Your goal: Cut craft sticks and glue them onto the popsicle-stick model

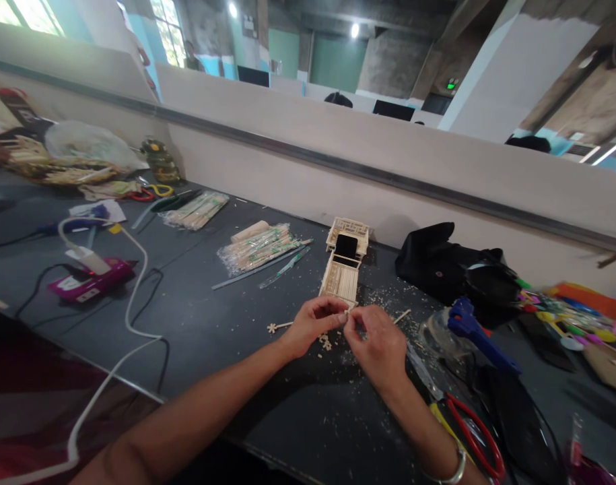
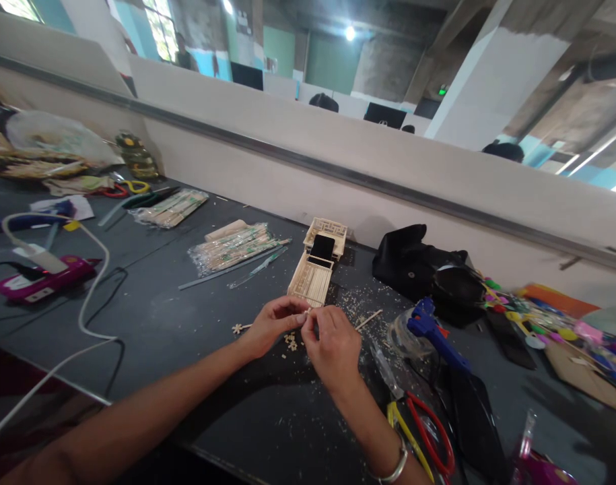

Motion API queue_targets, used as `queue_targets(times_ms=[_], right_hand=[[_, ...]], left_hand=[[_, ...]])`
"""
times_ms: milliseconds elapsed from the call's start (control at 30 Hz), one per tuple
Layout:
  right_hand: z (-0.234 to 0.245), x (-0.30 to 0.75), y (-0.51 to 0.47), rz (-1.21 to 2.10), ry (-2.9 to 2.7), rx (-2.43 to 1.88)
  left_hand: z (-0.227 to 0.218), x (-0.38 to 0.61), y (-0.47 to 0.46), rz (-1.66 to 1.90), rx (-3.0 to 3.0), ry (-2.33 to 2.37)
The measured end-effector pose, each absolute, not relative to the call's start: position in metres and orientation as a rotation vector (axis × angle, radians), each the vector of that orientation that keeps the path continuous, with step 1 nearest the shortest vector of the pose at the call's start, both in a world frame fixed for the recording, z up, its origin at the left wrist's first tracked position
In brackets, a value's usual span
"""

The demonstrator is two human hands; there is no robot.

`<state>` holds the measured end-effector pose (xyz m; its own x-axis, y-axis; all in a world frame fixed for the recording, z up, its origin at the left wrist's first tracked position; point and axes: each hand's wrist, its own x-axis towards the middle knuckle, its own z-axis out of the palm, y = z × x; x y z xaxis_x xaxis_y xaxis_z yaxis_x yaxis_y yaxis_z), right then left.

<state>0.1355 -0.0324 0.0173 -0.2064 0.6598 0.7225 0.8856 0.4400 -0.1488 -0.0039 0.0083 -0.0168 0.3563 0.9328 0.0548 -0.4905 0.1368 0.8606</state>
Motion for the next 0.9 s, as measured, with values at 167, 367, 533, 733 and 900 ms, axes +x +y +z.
queue_targets(times_ms=[167, 367, 533, 733, 900], right_hand=[[0.017, 0.136, -0.031, -0.468, -1.999, -1.267], [0.018, 0.137, -0.031, -0.302, -1.984, -1.303], [0.021, 0.136, -0.033, -0.216, -1.949, -1.307], [0.055, 0.154, -0.046, -0.333, -1.842, -1.331], [0.082, 0.207, -0.055, -0.643, -1.665, -1.631]], left_hand=[[-0.017, -0.003, 0.009, 1.119, 0.915, 0.600], [-0.016, -0.001, 0.010, 1.132, 0.882, 0.633], [-0.015, -0.003, 0.012, 1.148, 0.841, 0.570], [-0.012, -0.007, 0.014, 1.153, 0.771, 0.453], [-0.011, -0.008, 0.014, 1.114, 0.751, 0.408]])
